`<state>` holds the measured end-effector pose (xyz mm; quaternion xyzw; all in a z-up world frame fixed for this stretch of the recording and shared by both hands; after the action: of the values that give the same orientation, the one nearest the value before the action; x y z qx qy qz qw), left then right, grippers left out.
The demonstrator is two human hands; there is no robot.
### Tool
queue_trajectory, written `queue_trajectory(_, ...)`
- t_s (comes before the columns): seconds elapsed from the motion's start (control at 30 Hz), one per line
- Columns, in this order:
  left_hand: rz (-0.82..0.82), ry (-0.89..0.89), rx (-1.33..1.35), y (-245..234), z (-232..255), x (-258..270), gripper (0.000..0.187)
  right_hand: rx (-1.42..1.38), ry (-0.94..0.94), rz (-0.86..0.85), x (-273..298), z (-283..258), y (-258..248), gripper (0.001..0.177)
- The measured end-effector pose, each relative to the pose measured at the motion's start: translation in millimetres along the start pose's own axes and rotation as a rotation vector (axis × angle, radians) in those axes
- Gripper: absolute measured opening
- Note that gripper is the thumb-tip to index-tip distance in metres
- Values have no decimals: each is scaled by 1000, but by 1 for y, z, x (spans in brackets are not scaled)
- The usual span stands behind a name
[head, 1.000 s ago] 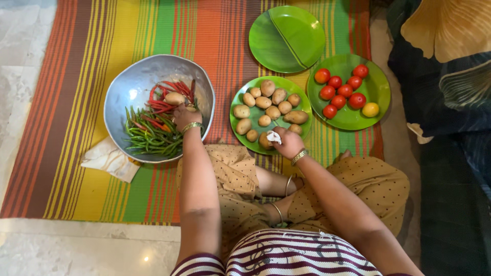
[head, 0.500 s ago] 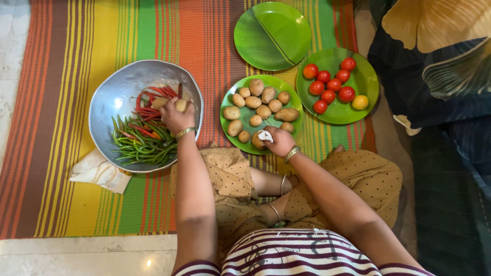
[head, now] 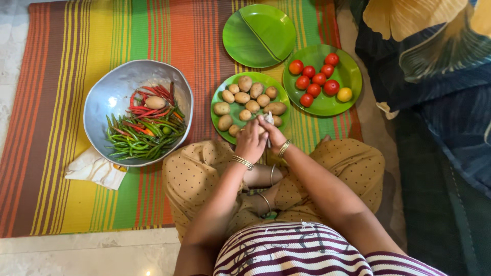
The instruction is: The person sits on a mat and wipes potatoes with a white cloth. They pick up potatoes from a green plate, rub them with the cloth, and place them back on the plate. The person also briefly handles a tomato and a metal bowl containing chilies.
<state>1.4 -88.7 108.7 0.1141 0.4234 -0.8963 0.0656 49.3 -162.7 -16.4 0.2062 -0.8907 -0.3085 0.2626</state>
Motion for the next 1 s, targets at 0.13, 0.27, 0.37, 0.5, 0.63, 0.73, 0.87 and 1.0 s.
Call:
queue_trajectory(0.13,-379,-405,-166,-3,-20,24,76,130,-24,91,-7,-8,-33,45)
queue_trajectory(0.27,-223,-422,-769,-70,-21,58,82,77,-37,332,-10,-15,-72,52)
queue_trajectory(0.37,-366,-587,-780,-78,-47,97,66,66,-98,387,-13,-23,-86,58)
queue_trajectory(0.5,-107,-381,-600,-61,-59,102,28,100,-128,438,-6,-30,-86,61)
queue_trajectory(0.63,-69,-1,-407,-12,-23,95,18,101,-165,465,11,-36,-81,63)
queue_trajectory(0.73,-18,231,-259,15,56,93,12,84,-200,488,17,-44,-76,65)
queue_trajectory(0.87,-139,211,-240,47,86,70,16,7,-287,437,16,-65,-66,66)
queue_trajectory(1.0,-121,68,-372,59,29,73,13,-78,-289,435,26,-79,-61,63)
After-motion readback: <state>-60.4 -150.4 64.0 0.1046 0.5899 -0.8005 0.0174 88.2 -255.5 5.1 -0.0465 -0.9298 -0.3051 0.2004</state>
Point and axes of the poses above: each hand's wrist, its own x-axis away from the middle knuckle, its own y-axis out of the palm, z = x × y, the point moved 9 cm from there along -x, towards the middle knuckle, and after that the axes turned 3 degrees about -y, right-handed, at the moved point
